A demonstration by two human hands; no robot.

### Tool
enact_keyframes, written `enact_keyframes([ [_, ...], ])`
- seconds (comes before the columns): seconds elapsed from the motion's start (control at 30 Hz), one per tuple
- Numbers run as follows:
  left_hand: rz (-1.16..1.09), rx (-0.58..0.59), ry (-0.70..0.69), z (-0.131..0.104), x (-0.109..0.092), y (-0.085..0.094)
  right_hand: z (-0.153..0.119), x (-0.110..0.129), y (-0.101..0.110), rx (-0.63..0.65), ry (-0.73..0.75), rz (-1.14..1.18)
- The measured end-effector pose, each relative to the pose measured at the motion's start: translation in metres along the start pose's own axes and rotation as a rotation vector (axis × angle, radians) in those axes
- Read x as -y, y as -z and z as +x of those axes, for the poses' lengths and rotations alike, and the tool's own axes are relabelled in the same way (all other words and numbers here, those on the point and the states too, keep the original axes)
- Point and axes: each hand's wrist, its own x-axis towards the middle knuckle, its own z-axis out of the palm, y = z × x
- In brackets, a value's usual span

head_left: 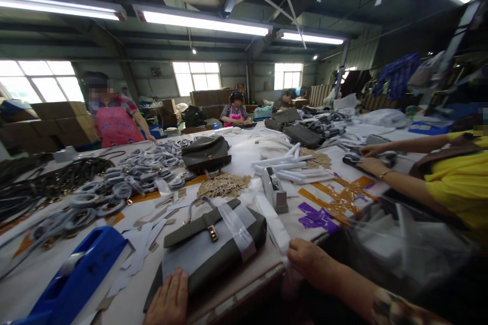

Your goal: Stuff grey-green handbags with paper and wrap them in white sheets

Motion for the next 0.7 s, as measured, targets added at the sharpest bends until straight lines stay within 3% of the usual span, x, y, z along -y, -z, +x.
enact_keyframes([
  [0.2, 0.049, 0.139, 0.079, 0.01, 0.0, 0.011, 0.01, -0.003, 0.001, 0.164, 0.023, -0.009],
  [0.5, -0.03, 0.085, 0.111, 0.006, -0.002, 0.003, 0.014, -0.018, 0.005, 0.11, -0.03, 0.22],
  [0.7, 0.034, 0.067, 0.082, 0.007, -0.001, 0.006, 0.012, -0.021, 0.007, 0.075, -0.084, 0.346],
])
